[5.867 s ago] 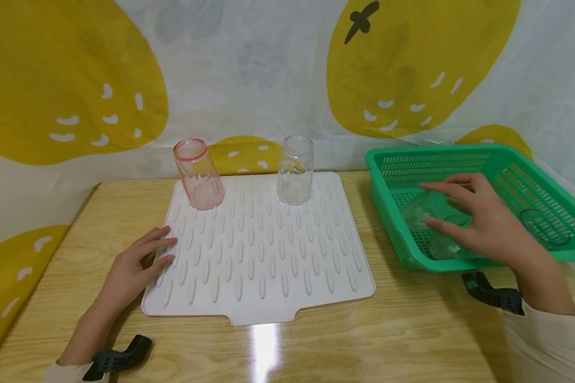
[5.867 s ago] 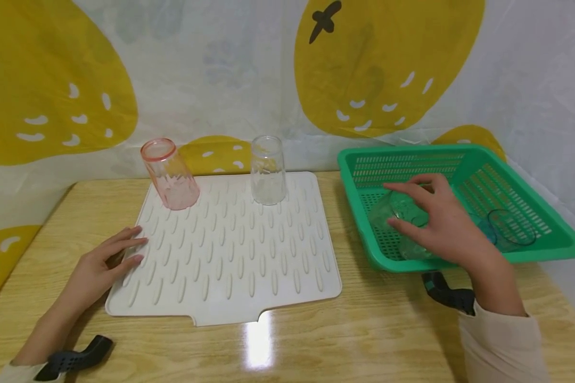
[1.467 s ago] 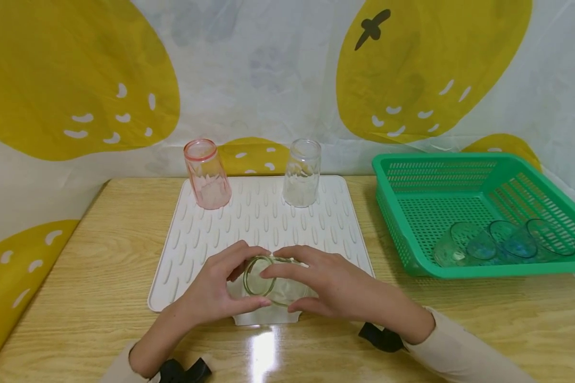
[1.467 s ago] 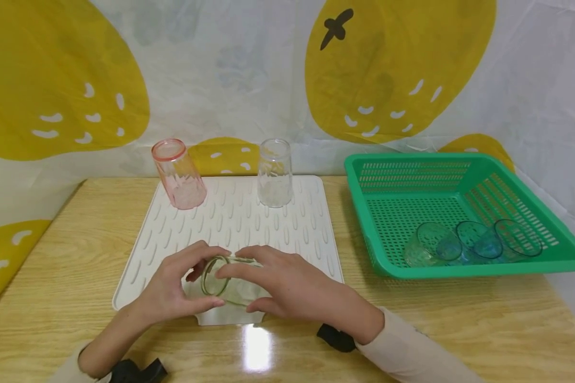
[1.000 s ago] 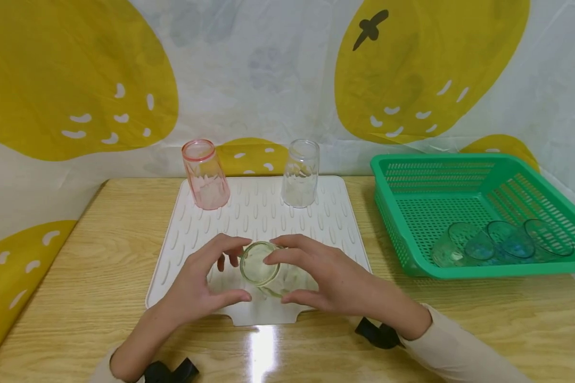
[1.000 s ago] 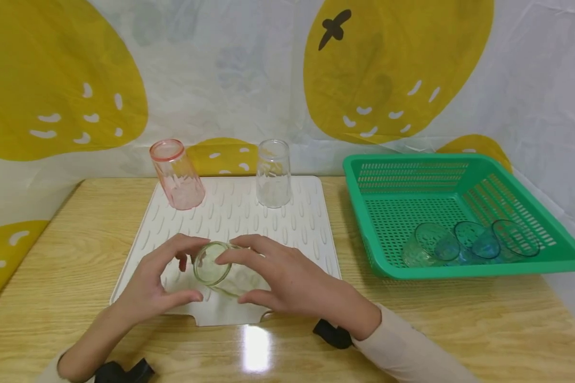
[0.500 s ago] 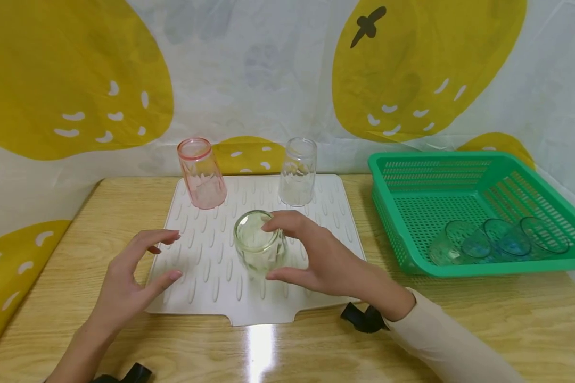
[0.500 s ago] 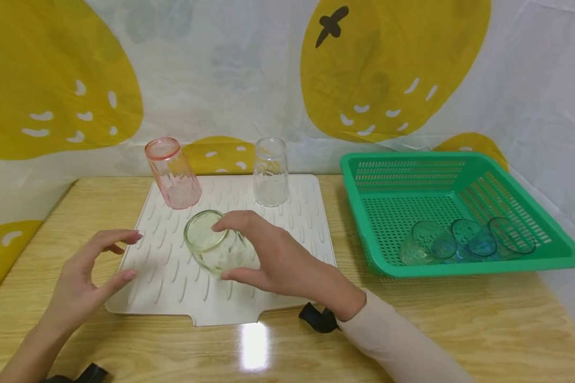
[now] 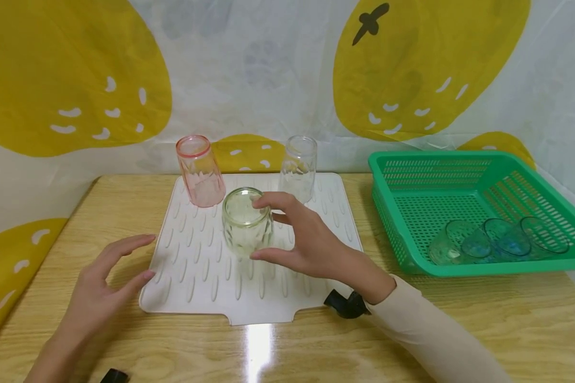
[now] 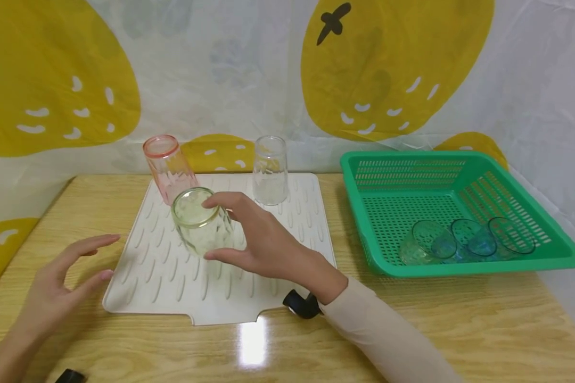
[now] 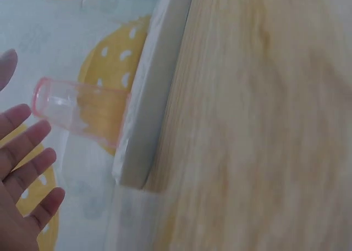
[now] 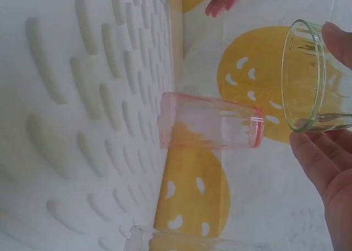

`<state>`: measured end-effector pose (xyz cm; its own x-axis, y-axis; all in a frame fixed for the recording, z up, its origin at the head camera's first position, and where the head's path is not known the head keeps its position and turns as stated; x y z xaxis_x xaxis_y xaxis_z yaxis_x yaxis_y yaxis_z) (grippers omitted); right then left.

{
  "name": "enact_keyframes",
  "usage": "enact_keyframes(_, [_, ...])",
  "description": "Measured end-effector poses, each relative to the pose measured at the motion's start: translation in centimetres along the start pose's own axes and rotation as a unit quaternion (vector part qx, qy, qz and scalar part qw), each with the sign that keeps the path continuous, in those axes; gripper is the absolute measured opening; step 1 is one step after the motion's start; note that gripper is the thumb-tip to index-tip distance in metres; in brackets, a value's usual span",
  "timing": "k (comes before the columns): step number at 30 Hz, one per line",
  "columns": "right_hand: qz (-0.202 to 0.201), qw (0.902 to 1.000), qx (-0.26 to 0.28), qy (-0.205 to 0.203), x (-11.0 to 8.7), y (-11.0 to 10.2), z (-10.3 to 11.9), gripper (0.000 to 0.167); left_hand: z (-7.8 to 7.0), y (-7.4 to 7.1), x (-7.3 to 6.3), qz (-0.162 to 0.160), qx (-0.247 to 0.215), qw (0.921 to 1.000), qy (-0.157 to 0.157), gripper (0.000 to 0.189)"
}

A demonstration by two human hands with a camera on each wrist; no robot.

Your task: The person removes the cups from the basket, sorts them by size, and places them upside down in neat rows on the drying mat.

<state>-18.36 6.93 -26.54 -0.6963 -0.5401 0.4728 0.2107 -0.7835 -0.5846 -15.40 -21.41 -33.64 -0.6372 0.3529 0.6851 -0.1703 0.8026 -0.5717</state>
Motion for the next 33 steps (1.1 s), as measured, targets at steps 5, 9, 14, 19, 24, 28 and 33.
enact_keyframes(5, [-0.002,1.0,0.008,-0.002,1.0,0.4,0.1,0.075,1.3,-0.3,-1.1,0.022,0.011,0.9988,-0.042,0.06])
enact_keyframes(9, [0.001,0.9998,0.02,-0.001,1.8,1.0,0.0,0.074,2.8,0.1,-2.2,0.056,0.033,0.9944,-0.084,0.058])
enact_keyframes(14, [0.009,0.9993,0.033,0.012,3.1,2.0,-0.4,0.072,3.9,0.3,-3.3,0.075,0.041,0.9935,-0.075,0.058])
enact_keyframes(19, [0.014,0.9981,0.042,0.043,4.4,3.5,-1.2,0.072,4.3,0.4,-4.0,0.095,0.044,0.994,-0.03,0.059])
enact_keyframes(24, [0.019,0.9963,0.054,0.064,5.4,4.8,-1.9,0.073,4.3,0.7,-4.2,0.109,0.057,0.9923,-0.009,0.059])
enact_keyframes(28, [0.024,0.9949,0.06,0.077,6.1,6.0,-2.5,0.072,4.4,0.8,-4.1,0.11,0.065,0.9917,-0.013,0.058])
enact_keyframes(33, [0.035,0.9926,0.062,0.098,6.9,7.8,-3.3,0.073,4.3,0.7,-4.1,0.111,0.066,0.9914,-0.019,0.058])
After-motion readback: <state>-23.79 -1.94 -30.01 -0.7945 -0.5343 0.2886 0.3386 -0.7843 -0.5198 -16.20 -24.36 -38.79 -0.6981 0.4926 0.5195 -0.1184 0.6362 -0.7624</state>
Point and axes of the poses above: each hand's wrist, its own x-axis towards the middle knuckle, its own y-axis out of the palm, z = x × y, the point moved 8 cm from there along x, towards the middle knuckle, and after that the axes turned 15 degrees about y, right-handed, at the moved point
